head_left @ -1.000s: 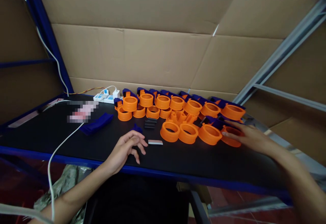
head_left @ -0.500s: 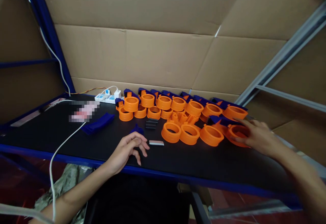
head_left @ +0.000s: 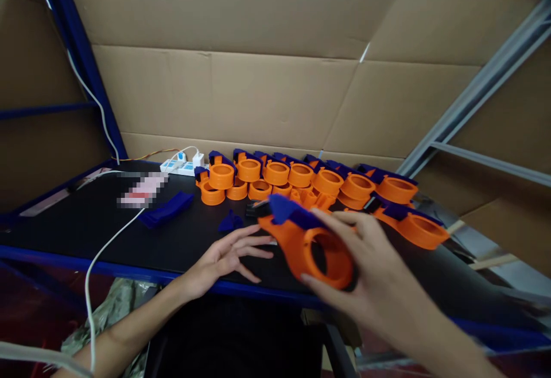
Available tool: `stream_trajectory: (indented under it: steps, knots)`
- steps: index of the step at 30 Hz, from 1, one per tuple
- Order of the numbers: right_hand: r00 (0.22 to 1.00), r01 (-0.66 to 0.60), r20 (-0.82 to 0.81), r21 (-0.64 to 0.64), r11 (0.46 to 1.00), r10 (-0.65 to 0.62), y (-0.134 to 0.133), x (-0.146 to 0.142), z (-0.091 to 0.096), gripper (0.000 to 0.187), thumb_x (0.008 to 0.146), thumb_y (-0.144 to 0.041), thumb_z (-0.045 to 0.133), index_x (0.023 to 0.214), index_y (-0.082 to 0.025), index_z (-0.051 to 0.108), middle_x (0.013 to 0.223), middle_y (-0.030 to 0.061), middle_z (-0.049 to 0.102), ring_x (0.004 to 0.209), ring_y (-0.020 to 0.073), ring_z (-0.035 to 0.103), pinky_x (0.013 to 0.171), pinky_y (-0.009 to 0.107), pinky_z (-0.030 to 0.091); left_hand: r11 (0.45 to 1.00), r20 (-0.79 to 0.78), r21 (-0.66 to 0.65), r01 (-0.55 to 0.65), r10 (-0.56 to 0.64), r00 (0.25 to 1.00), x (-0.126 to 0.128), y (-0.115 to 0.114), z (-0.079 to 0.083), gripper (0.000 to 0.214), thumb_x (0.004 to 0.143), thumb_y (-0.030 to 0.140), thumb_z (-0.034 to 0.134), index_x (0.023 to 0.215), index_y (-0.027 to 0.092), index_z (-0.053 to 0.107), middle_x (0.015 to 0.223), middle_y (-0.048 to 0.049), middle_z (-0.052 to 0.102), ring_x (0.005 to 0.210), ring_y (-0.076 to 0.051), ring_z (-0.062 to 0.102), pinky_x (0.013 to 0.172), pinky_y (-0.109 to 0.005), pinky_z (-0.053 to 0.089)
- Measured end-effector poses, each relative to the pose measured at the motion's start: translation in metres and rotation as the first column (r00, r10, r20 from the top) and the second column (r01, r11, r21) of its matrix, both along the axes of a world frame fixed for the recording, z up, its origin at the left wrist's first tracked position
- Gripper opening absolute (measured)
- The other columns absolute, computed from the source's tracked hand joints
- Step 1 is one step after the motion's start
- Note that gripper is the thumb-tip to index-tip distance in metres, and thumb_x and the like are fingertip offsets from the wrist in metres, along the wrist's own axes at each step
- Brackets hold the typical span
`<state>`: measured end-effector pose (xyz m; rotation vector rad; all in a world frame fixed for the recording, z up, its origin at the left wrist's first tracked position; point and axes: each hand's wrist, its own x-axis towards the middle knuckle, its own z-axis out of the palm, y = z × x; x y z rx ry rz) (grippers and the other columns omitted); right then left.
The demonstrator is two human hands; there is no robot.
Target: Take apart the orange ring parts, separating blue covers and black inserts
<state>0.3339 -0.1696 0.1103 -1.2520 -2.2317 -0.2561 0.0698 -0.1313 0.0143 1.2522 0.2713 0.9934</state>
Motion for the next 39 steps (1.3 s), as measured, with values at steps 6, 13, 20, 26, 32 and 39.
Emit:
stream_trajectory:
  steps: [6, 13, 20, 26, 32, 39]
  knots:
    - [0.985, -0.167, 0.03, -0.063, 0.984, 0.169, -0.002, -0.064, -0.024, 0.063, 0.083, -0.057, 0.065, 0.134, -0.024, 0.048, 0.116, 0.0133, 0.06, 0.1, 0.0286, 0.063, 0.078, 0.043, 0.058, 0.964, 0.097, -0.203, -0.171, 0.194, 0.976, 0.003, -0.003, -0.011, 0.046, 0.09, 0.049, 0.059, 0.126, 0.02, 0.057, 0.12, -0.0161, 0.067, 0.098, -0.029, 0.069, 0.066, -0.035, 0.06]
    - [0.971, -0.24, 0.003, -0.083, 0.967, 0.241, 0.017, -0.06, -0.007, 0.03, 0.099, -0.041, 0.048, 0.121, -0.024, 0.059, 0.111, 0.0066, 0.068, 0.1, 0.0209, 0.065, 0.082, 0.034, 0.054, 0.929, 0.065, -0.307, -0.209, 0.239, 0.969, -0.006, -0.009, -0.002, 0.038, 0.091, 0.044, 0.054, 0.115, 0.015, 0.062, 0.093, -0.0129, 0.073, 0.066, -0.023, 0.07, 0.048, -0.029, 0.055]
    - [0.958, -0.031, 0.283, -0.078, 0.996, 0.052, 0.084, 0.006, -0.047, 0.023, 0.097, -0.033, 0.05, 0.103, -0.019, 0.068, 0.1, 0.01, 0.068, 0.095, 0.0241, 0.062, 0.083, 0.038, 0.049, 0.906, 0.038, -0.359, -0.225, 0.255, 0.966, -0.009, 0.005, 0.0, 0.056, 0.092, 0.054, 0.044, 0.121, 0.009, 0.062, 0.111, -0.0205, 0.072, 0.076, -0.029, 0.072, 0.051, -0.03, 0.055]
    - [0.943, 0.018, 0.332, -0.06, 0.998, 0.003, 0.089, 0.039, -0.057, 0.023, 0.096, -0.032, 0.05, 0.099, -0.018, 0.068, 0.097, 0.01, 0.068, 0.092, 0.0227, 0.063, 0.081, 0.036, 0.047, 0.931, 0.014, -0.315, -0.185, 0.2, 0.98, -0.008, 0.006, -0.005, 0.056, 0.094, 0.053, 0.042, 0.122, 0.007, 0.061, 0.101, -0.0212, 0.074, 0.069, -0.03, 0.072, 0.042, -0.028, 0.051]
    - [0.947, -0.039, 0.314, -0.086, 0.996, 0.064, 0.086, 0.054, -0.045, 0.023, 0.096, -0.027, 0.049, 0.106, -0.018, 0.067, 0.108, 0.0092, 0.069, 0.102, 0.0244, 0.063, 0.092, 0.042, 0.046, 0.941, -0.057, -0.28, -0.188, 0.179, 0.982, -0.008, 0.007, -0.002, 0.046, 0.093, 0.05, 0.047, 0.114, 0.01, 0.059, 0.104, -0.0209, 0.072, 0.072, -0.032, 0.073, 0.04, -0.029, 0.054]
    - [0.97, -0.231, 0.039, -0.162, 0.959, 0.24, 0.05, -0.028, -0.016, 0.035, 0.098, -0.032, 0.051, 0.132, -0.024, 0.055, 0.122, 0.0044, 0.066, 0.108, 0.0159, 0.063, 0.091, 0.029, 0.05, 0.929, -0.15, -0.257, -0.268, 0.235, 0.96, -0.005, 0.003, 0.0, 0.041, 0.09, 0.046, 0.057, 0.116, 0.017, 0.05, 0.094, -0.0136, 0.073, 0.07, -0.03, 0.074, 0.042, -0.032, 0.057]
